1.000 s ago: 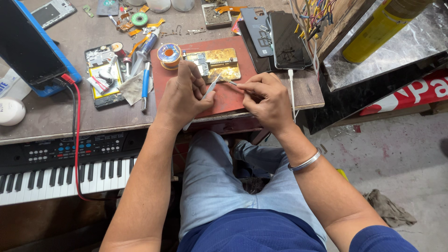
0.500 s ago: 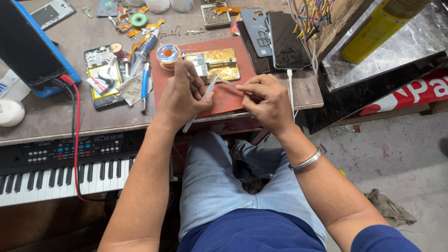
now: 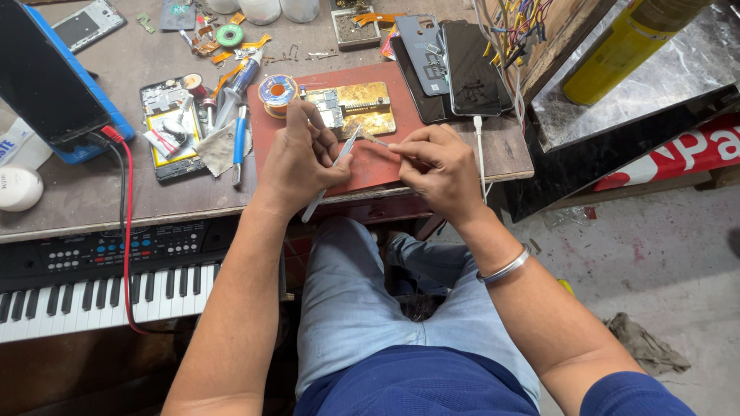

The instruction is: The person uses tweezers to manipulate small components on a smartphone motherboard held in a vise. They repeatedly probe and adjust tiny parts, then lift the board to inspect it from different angles. The work continues with careful placement and repositioning of components.

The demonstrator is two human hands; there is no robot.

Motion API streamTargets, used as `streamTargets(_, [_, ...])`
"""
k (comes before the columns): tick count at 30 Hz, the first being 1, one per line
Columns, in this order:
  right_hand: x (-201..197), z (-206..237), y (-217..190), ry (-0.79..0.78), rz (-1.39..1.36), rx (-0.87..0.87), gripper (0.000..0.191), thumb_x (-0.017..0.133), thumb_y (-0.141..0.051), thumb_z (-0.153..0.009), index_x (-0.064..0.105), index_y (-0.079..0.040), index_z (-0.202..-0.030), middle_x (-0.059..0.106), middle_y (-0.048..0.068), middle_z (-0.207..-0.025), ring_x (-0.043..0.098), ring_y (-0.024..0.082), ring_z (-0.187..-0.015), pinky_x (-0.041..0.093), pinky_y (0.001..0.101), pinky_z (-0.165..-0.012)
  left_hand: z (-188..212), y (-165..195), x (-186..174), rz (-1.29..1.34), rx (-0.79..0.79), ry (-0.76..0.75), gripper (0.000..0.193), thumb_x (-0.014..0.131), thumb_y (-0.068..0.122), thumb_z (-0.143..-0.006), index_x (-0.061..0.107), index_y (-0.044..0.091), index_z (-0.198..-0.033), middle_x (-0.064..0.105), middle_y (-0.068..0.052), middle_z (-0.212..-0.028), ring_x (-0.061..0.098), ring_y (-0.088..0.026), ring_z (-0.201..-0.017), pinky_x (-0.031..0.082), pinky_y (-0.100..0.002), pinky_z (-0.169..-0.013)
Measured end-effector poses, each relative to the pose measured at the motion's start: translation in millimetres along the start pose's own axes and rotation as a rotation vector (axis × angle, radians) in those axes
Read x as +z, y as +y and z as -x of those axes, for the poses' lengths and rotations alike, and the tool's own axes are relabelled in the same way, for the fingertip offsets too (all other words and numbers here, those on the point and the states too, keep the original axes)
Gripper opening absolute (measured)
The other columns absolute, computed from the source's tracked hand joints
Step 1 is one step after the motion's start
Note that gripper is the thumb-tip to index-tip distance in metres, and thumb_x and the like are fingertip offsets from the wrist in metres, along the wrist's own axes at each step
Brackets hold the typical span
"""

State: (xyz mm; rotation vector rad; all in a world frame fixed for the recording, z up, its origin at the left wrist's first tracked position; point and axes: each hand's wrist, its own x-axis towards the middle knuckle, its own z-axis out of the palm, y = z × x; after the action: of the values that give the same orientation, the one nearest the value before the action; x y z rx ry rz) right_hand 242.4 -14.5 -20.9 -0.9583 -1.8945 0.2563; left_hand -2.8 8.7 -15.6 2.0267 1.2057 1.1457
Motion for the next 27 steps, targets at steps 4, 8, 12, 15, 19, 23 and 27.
streamTargets(4, [1.7,-1.1,-0.9,0.015,0.015,-0.011,0.023,0.076,0.0,-0.081,0.08,-0.008,-0.103,0.071,0.005,-0.094,0.064,0.022,-0.087,0.054,0.0334,-0.076,-0.3,-0.2,0.1,-0.002,-0.005,0.006,0.064,0.086,0.005,-0.082,0.029,0.007,-0.112,0.061,-0.004,-0.077,0.061,-0.009,-0.061,0.052,-0.023,-0.054])
streamTargets(8, [1.3,-0.7,-1.3,-0.011,0.004,-0.011,0.023,0.077,-0.001,-0.081,0.08,-0.008,-0.102,0.071,0.005,-0.094,0.063,0.022,-0.087,0.054,0.0333,-0.074,0.1,-0.3,-0.6,0.004,-0.008,0.003,0.064,0.086,0.006,-0.083,0.029,0.007,-0.112,0.062,-0.004,-0.077,0.062,-0.008,-0.062,0.053,-0.023,-0.053])
streamTargets(12, [3.2,-0.8,-1.8,0.017,0.07,-0.003,0.026,0.076,0.0,-0.081,0.081,-0.008,-0.104,0.071,0.005,-0.095,0.063,0.022,-0.089,0.054,0.0348,-0.079,0.3,-0.6,-0.6,0.003,-0.007,-0.005,0.064,0.086,0.004,-0.081,0.03,0.007,-0.112,0.062,-0.006,-0.078,0.06,-0.01,-0.062,0.052,-0.024,-0.054])
streamTargets(15, [3.5,0.9,-2.7,0.065,0.051,-0.015,0.026,0.078,0.001,-0.08,0.08,-0.007,-0.105,0.071,0.005,-0.097,0.063,0.022,-0.091,0.054,0.0339,-0.078,-0.5,-1.0,-0.5,0.018,0.023,0.021,0.063,0.085,0.004,-0.082,0.029,0.008,-0.111,0.063,-0.006,-0.078,0.063,-0.009,-0.062,0.054,-0.024,-0.054])
streamTargets(19, [3.3,1.9,-2.4,0.12,-0.061,0.075,0.027,0.074,0.005,-0.083,0.079,-0.005,-0.108,0.07,0.007,-0.1,0.066,0.02,-0.093,0.057,0.0293,-0.074,-1.4,-1.6,-0.2,0.045,-0.043,0.007,0.055,0.078,0.002,-0.087,0.028,0.008,-0.111,0.065,-0.005,-0.076,0.064,-0.009,-0.062,0.054,-0.024,-0.055])
streamTargets(23, [4.1,2.1,-2.4,0.134,-0.033,0.07,0.027,0.074,0.006,-0.083,0.078,-0.005,-0.108,0.07,0.008,-0.1,0.066,0.02,-0.093,0.057,0.0288,-0.073,-1.5,-1.0,0.8,0.042,-0.013,0.022,0.054,0.077,0.001,-0.088,0.029,0.007,-0.111,0.064,-0.006,-0.076,0.065,-0.009,-0.062,0.055,-0.025,-0.055])
streamTargets(27, [1.8,2.1,-2.7,0.163,0.054,-0.035,0.029,0.075,0.006,-0.081,0.079,-0.006,-0.107,0.07,0.008,-0.1,0.066,0.022,-0.096,0.057,0.0332,-0.082,-2.2,1.7,2.1,0.015,-0.034,0.005,0.056,0.079,0.002,-0.085,0.031,0.006,-0.111,0.063,-0.006,-0.075,0.065,-0.009,-0.062,0.055,-0.024,-0.054])
